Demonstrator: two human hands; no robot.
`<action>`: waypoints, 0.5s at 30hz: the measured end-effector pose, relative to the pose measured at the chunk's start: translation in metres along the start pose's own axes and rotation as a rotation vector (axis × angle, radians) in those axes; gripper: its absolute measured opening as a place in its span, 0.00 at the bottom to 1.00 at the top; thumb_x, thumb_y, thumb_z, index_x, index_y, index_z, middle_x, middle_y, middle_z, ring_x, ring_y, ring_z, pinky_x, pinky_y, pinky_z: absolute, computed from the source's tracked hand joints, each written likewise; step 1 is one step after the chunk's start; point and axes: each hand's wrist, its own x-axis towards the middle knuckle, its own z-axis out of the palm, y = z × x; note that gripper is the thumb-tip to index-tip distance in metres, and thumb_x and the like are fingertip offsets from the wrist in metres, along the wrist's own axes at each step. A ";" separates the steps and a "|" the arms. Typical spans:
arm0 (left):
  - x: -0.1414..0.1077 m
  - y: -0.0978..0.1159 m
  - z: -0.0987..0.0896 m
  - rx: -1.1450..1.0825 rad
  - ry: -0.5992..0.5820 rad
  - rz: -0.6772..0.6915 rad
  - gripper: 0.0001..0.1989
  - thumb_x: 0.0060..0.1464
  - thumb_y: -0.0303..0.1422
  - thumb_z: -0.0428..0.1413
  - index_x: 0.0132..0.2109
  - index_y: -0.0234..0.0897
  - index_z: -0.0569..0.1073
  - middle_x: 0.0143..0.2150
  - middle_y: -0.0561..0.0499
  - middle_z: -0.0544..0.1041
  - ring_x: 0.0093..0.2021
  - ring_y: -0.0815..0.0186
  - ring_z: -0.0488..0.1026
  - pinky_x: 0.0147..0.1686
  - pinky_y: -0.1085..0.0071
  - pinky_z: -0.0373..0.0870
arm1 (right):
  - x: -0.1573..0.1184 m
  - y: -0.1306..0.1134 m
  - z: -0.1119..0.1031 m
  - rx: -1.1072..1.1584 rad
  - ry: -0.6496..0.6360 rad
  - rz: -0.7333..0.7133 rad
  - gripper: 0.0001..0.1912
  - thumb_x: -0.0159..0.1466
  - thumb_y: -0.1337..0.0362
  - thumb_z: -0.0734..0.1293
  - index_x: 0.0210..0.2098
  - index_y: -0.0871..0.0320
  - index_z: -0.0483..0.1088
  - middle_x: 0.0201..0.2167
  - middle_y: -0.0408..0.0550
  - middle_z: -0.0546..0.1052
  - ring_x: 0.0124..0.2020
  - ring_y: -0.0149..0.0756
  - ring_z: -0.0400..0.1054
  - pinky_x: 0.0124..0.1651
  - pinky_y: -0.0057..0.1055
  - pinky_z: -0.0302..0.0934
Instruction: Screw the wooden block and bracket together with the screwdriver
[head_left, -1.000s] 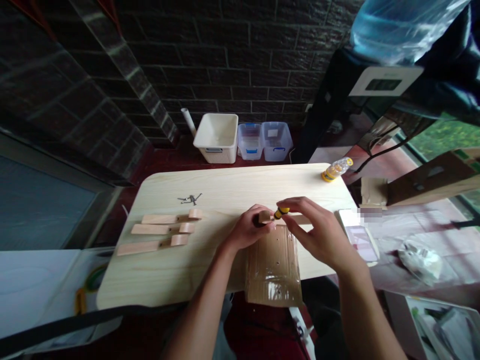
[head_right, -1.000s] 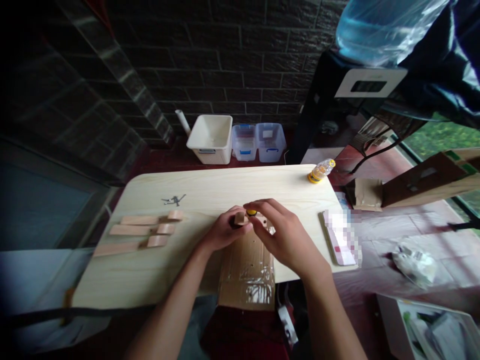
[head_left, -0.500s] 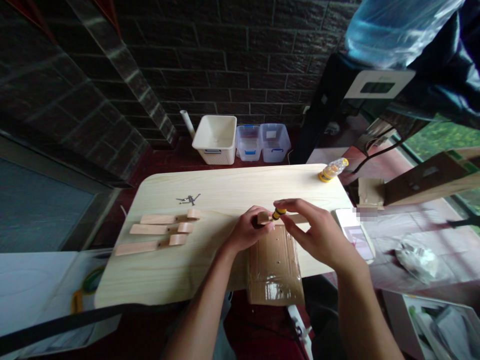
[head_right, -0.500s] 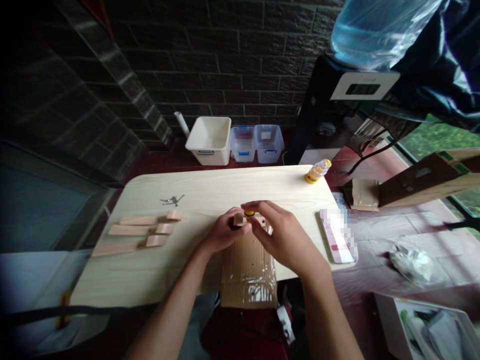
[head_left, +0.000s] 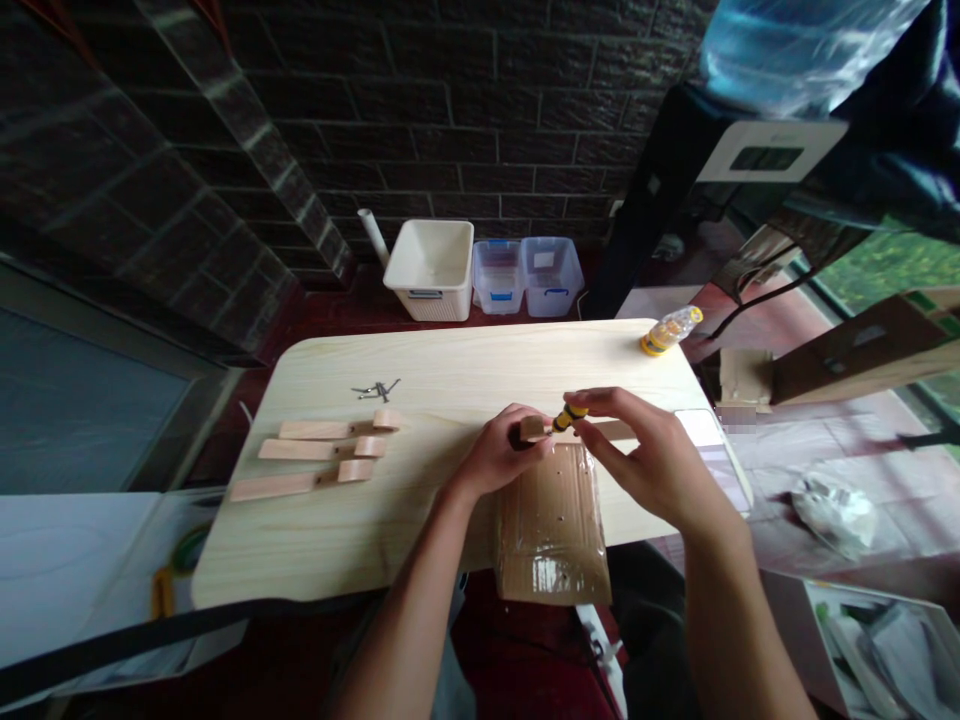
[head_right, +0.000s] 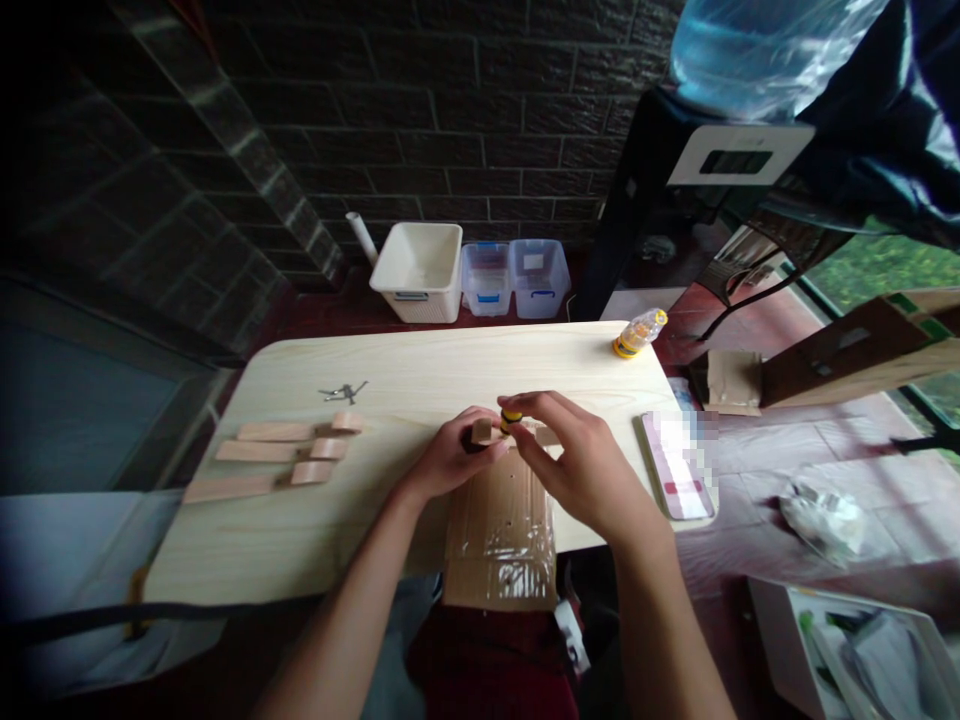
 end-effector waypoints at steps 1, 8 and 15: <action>0.000 0.000 0.000 0.000 -0.003 0.003 0.11 0.61 0.38 0.63 0.48 0.39 0.80 0.51 0.45 0.81 0.54 0.56 0.79 0.59 0.57 0.74 | 0.000 0.000 0.000 -0.002 0.006 0.008 0.11 0.75 0.64 0.67 0.55 0.52 0.76 0.54 0.51 0.84 0.54 0.41 0.81 0.54 0.39 0.79; 0.001 -0.004 -0.001 -0.017 -0.015 0.002 0.11 0.62 0.38 0.64 0.48 0.39 0.79 0.52 0.45 0.81 0.55 0.56 0.78 0.60 0.57 0.74 | -0.003 -0.001 -0.001 -0.002 -0.001 -0.010 0.11 0.75 0.64 0.67 0.55 0.52 0.76 0.55 0.52 0.84 0.54 0.43 0.82 0.51 0.39 0.80; 0.002 -0.004 -0.002 -0.024 -0.024 0.000 0.10 0.61 0.36 0.64 0.49 0.40 0.80 0.52 0.46 0.81 0.54 0.57 0.79 0.60 0.57 0.74 | -0.001 0.002 -0.002 -0.043 0.011 -0.025 0.12 0.74 0.65 0.68 0.56 0.52 0.76 0.54 0.52 0.85 0.54 0.42 0.82 0.53 0.38 0.80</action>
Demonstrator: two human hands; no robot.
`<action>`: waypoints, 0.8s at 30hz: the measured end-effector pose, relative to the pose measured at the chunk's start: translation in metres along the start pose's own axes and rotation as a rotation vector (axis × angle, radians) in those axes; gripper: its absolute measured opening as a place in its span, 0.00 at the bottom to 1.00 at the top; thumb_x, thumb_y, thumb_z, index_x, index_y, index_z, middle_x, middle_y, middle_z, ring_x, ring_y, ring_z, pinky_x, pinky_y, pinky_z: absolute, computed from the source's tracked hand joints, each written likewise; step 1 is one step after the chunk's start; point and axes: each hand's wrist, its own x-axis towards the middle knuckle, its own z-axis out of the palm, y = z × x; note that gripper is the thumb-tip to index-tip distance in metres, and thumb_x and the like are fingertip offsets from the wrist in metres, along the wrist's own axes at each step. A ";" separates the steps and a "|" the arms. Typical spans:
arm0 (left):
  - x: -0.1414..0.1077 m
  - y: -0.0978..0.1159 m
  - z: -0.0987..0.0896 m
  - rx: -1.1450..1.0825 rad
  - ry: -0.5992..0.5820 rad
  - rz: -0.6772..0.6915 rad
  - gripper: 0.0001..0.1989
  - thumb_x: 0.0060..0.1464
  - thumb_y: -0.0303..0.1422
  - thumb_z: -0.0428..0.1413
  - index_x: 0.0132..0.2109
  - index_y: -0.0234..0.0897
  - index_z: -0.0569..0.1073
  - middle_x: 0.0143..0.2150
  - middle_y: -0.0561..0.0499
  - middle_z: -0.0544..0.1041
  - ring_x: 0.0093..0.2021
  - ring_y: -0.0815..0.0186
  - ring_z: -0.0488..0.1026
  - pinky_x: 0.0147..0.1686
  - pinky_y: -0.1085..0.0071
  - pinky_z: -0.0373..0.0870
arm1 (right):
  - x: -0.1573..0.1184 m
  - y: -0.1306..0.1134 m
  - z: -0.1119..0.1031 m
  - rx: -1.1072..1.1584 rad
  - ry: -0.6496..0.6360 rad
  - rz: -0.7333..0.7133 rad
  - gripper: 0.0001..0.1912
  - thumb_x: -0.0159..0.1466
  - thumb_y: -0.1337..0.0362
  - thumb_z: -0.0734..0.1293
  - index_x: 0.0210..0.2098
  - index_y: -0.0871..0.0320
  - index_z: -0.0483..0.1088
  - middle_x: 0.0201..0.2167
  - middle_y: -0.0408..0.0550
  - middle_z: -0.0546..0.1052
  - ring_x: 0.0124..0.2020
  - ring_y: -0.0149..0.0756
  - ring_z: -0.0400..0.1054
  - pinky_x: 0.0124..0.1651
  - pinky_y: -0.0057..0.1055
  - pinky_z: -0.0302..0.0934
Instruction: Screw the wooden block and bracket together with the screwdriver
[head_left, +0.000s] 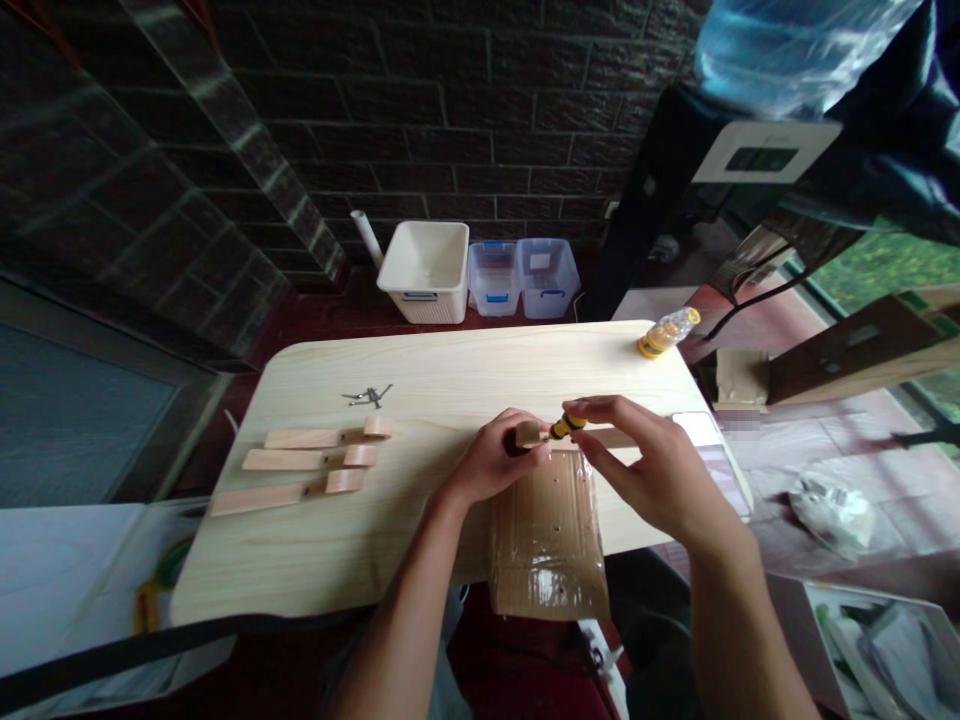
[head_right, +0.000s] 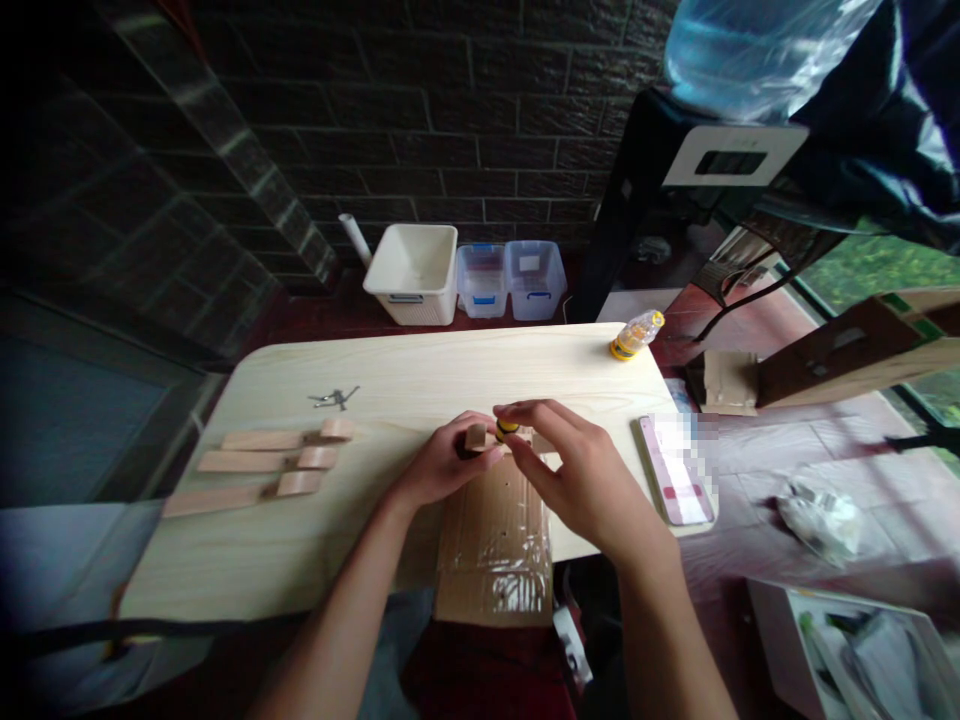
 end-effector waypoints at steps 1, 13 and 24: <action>0.000 0.001 0.000 -0.001 0.003 -0.003 0.10 0.61 0.36 0.64 0.49 0.40 0.80 0.52 0.46 0.81 0.54 0.57 0.79 0.60 0.57 0.74 | 0.000 0.000 0.000 0.002 -0.002 -0.001 0.12 0.74 0.65 0.68 0.56 0.51 0.76 0.54 0.51 0.85 0.54 0.42 0.82 0.53 0.39 0.80; 0.001 0.006 -0.002 -0.015 0.003 0.004 0.10 0.61 0.35 0.64 0.49 0.39 0.80 0.52 0.45 0.81 0.54 0.57 0.79 0.59 0.58 0.75 | -0.002 -0.002 -0.002 -0.015 -0.008 0.011 0.12 0.74 0.66 0.68 0.55 0.50 0.76 0.54 0.49 0.85 0.50 0.42 0.83 0.54 0.41 0.82; 0.000 0.003 -0.004 -0.021 -0.017 0.006 0.11 0.62 0.37 0.64 0.49 0.40 0.80 0.52 0.46 0.81 0.54 0.57 0.79 0.59 0.58 0.74 | -0.001 -0.004 -0.001 -0.030 -0.020 0.004 0.14 0.75 0.68 0.67 0.57 0.49 0.75 0.56 0.47 0.84 0.55 0.40 0.82 0.57 0.38 0.80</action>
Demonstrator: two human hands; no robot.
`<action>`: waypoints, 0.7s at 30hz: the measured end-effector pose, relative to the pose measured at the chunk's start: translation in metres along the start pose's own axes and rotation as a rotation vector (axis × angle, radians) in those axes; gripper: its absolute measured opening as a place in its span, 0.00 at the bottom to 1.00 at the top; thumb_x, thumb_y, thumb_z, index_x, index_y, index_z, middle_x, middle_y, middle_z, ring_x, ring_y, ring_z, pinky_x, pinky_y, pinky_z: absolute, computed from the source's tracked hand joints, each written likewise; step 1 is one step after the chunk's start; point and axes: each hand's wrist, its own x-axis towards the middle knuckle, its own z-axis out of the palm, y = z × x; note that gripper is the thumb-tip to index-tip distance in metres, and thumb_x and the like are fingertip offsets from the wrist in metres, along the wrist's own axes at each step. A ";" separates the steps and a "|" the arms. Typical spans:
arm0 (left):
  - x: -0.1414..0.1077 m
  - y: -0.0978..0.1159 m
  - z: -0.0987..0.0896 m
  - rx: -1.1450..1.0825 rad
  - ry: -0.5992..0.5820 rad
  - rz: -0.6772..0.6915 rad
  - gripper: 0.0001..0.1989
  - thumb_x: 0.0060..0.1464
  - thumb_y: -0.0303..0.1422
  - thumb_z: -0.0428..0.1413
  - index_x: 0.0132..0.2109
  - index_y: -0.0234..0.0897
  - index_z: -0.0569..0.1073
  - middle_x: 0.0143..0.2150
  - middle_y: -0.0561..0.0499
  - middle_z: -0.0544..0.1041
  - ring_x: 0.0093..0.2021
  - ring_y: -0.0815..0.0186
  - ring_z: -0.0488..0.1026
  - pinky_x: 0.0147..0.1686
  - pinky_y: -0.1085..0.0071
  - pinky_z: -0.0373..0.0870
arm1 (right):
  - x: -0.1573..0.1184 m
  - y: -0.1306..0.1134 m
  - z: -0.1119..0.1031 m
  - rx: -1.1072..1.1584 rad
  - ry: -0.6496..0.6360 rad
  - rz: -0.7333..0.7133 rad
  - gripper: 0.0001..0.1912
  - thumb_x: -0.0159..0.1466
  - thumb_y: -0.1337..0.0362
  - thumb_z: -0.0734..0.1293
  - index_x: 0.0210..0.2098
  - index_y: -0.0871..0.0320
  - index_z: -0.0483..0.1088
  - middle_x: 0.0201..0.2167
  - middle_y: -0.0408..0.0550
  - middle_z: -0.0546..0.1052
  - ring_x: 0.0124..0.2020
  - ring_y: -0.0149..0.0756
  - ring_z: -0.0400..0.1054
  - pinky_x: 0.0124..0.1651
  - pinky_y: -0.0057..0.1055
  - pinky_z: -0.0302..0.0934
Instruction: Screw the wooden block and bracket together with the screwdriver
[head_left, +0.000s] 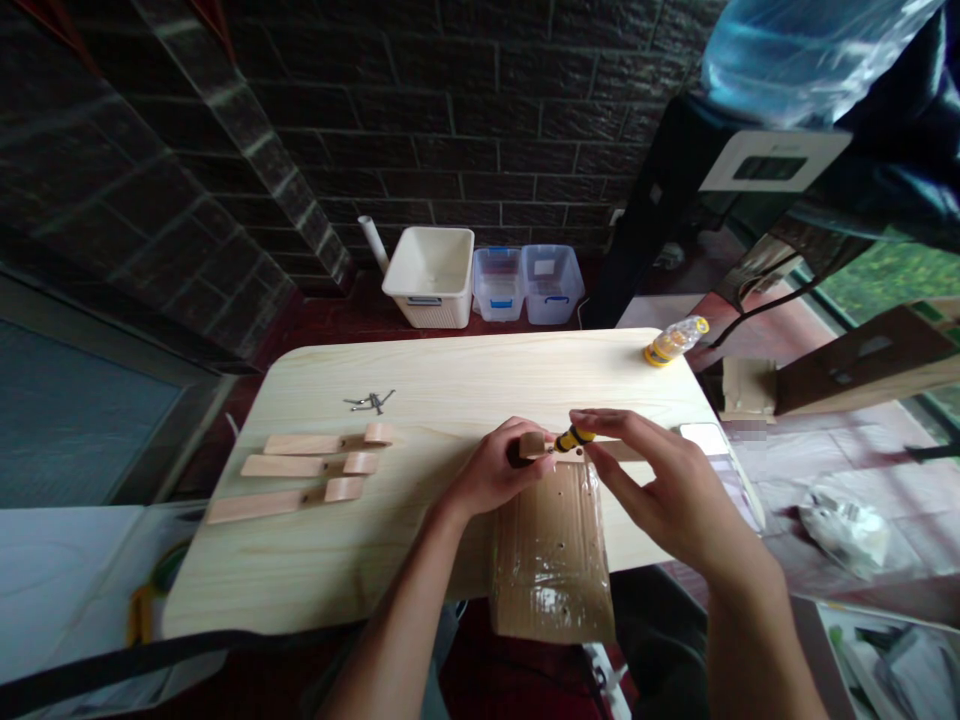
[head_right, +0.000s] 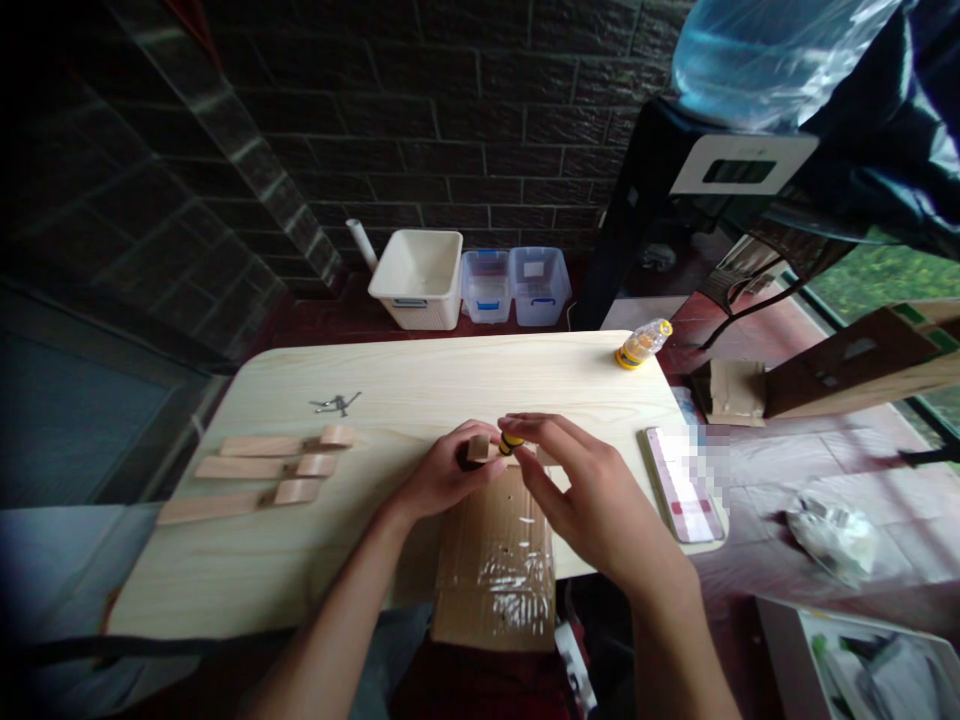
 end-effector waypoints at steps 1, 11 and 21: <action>0.000 -0.001 0.000 -0.004 0.000 0.002 0.11 0.62 0.37 0.64 0.49 0.40 0.80 0.52 0.46 0.81 0.54 0.57 0.79 0.59 0.57 0.74 | 0.000 0.000 0.000 -0.001 -0.001 -0.001 0.14 0.75 0.68 0.67 0.57 0.49 0.75 0.56 0.47 0.84 0.55 0.39 0.82 0.57 0.38 0.80; 0.000 -0.005 0.002 -0.009 0.005 0.010 0.10 0.62 0.35 0.64 0.50 0.41 0.80 0.52 0.47 0.81 0.54 0.57 0.78 0.59 0.58 0.74 | 0.001 0.000 0.001 -0.014 0.007 -0.015 0.15 0.75 0.67 0.67 0.59 0.50 0.75 0.55 0.49 0.84 0.53 0.39 0.82 0.54 0.36 0.80; 0.000 -0.006 0.002 -0.005 0.000 0.013 0.11 0.63 0.36 0.63 0.51 0.40 0.79 0.53 0.46 0.80 0.55 0.57 0.78 0.59 0.58 0.73 | 0.001 0.000 0.003 0.000 -0.003 0.004 0.14 0.75 0.66 0.67 0.59 0.50 0.75 0.57 0.50 0.84 0.53 0.42 0.82 0.53 0.39 0.81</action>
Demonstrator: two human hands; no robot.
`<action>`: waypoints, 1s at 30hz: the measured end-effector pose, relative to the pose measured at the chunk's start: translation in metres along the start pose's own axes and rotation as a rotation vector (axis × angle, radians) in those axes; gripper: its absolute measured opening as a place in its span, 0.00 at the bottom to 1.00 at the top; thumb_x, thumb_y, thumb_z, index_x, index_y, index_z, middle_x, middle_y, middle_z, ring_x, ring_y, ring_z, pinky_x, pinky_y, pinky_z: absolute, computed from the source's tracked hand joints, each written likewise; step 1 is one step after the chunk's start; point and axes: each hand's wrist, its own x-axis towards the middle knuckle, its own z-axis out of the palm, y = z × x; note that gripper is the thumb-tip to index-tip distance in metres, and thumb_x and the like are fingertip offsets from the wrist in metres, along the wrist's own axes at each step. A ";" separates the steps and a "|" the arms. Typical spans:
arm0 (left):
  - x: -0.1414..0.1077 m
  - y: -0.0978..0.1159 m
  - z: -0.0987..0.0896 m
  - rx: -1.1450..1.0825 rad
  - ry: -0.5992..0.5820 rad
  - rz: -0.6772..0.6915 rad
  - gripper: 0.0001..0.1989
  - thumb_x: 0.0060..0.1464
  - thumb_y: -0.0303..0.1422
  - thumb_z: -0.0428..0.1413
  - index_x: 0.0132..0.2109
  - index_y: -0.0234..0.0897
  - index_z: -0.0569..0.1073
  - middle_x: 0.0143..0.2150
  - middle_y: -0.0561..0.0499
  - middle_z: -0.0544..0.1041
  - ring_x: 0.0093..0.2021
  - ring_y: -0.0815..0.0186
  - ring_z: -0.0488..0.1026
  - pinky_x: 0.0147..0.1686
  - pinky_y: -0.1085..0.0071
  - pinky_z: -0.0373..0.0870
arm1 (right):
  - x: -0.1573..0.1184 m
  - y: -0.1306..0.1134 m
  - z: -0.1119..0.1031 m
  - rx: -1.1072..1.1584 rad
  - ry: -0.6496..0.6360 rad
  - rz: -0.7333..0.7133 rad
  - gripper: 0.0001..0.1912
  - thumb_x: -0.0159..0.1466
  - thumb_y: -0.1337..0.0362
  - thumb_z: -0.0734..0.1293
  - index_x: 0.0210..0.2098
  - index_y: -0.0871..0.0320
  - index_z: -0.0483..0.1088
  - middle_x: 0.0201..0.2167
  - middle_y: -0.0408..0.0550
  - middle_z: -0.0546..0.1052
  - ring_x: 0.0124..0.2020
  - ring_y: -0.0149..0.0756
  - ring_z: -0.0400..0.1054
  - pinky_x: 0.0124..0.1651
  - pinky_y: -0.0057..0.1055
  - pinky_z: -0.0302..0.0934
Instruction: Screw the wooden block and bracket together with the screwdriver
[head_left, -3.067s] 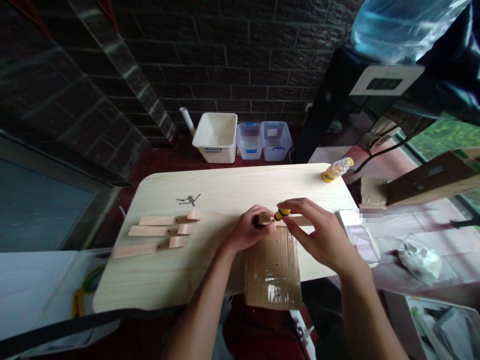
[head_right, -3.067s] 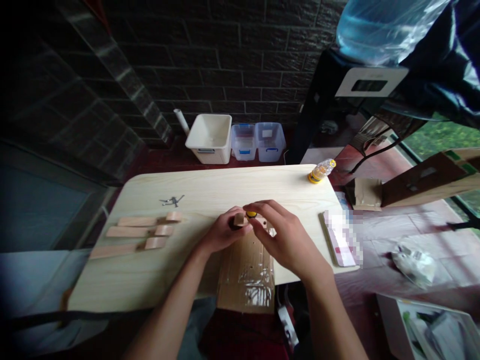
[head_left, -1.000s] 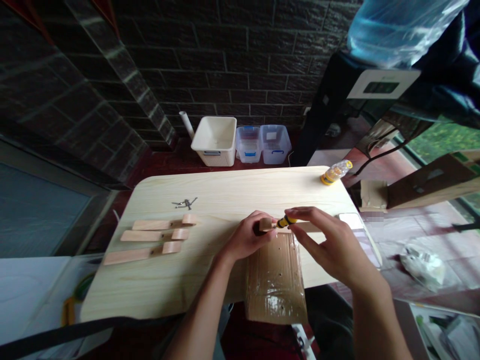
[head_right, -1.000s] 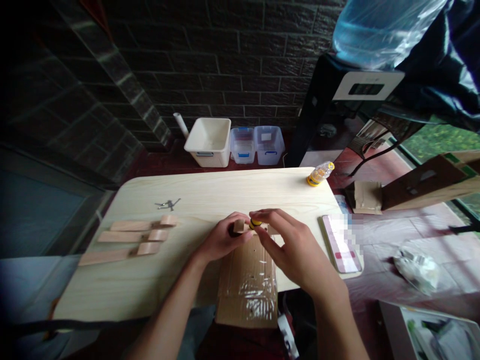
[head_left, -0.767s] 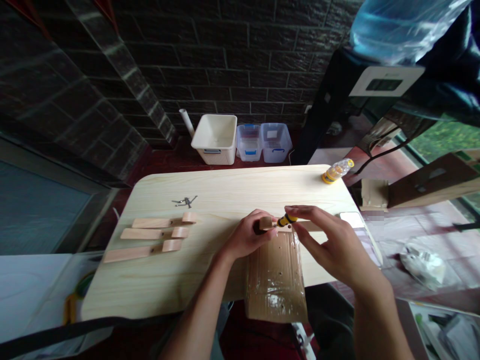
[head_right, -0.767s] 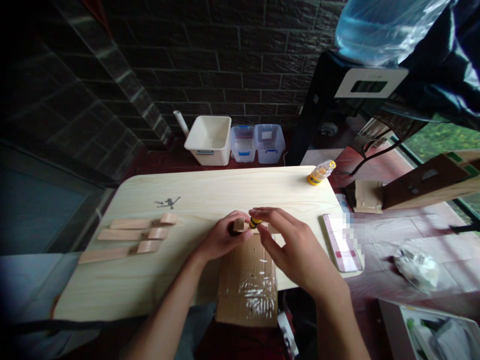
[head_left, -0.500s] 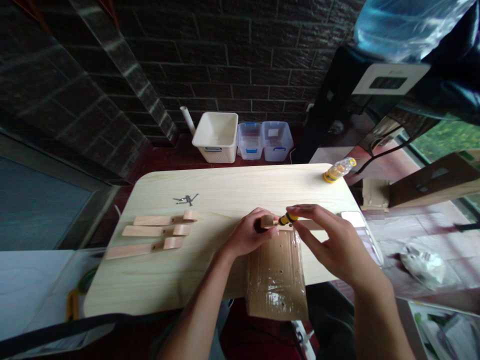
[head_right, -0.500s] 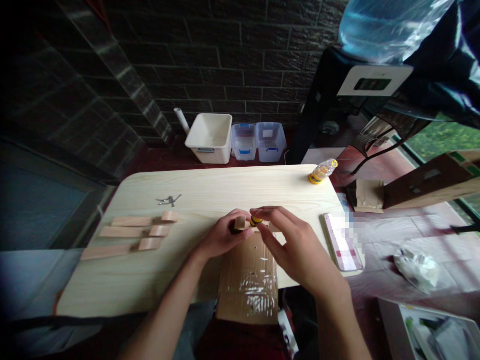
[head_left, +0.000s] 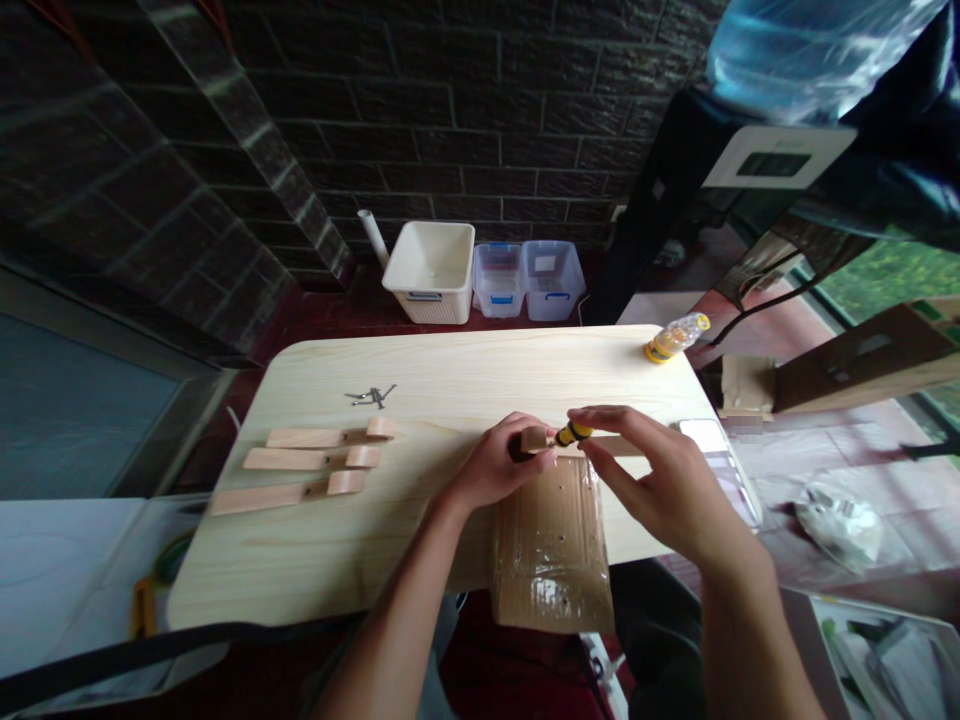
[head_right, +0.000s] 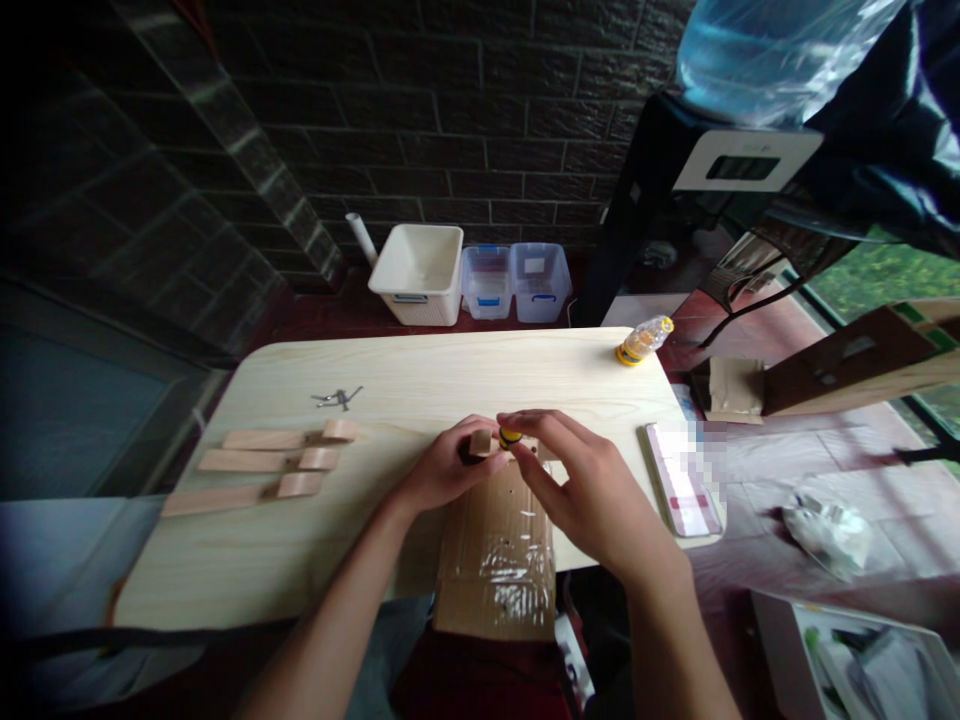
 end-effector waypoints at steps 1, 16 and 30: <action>0.000 0.000 0.000 0.003 0.000 0.000 0.10 0.63 0.36 0.63 0.51 0.40 0.79 0.52 0.46 0.80 0.54 0.57 0.78 0.59 0.58 0.73 | 0.000 0.001 0.000 -0.002 0.003 -0.002 0.14 0.75 0.65 0.67 0.59 0.50 0.75 0.56 0.51 0.84 0.53 0.43 0.82 0.52 0.39 0.81; 0.000 0.000 0.001 -0.012 0.020 0.008 0.10 0.62 0.36 0.64 0.50 0.40 0.80 0.52 0.46 0.81 0.54 0.57 0.78 0.59 0.58 0.74 | -0.003 0.005 -0.001 0.005 0.003 0.007 0.12 0.75 0.65 0.67 0.57 0.50 0.75 0.56 0.49 0.84 0.54 0.40 0.82 0.53 0.36 0.80; 0.000 0.001 0.000 -0.012 0.017 -0.015 0.11 0.62 0.36 0.64 0.50 0.40 0.80 0.52 0.46 0.81 0.53 0.57 0.79 0.58 0.59 0.74 | 0.000 0.005 0.004 -0.001 0.004 -0.039 0.15 0.74 0.66 0.68 0.59 0.51 0.74 0.57 0.52 0.84 0.56 0.42 0.82 0.55 0.37 0.79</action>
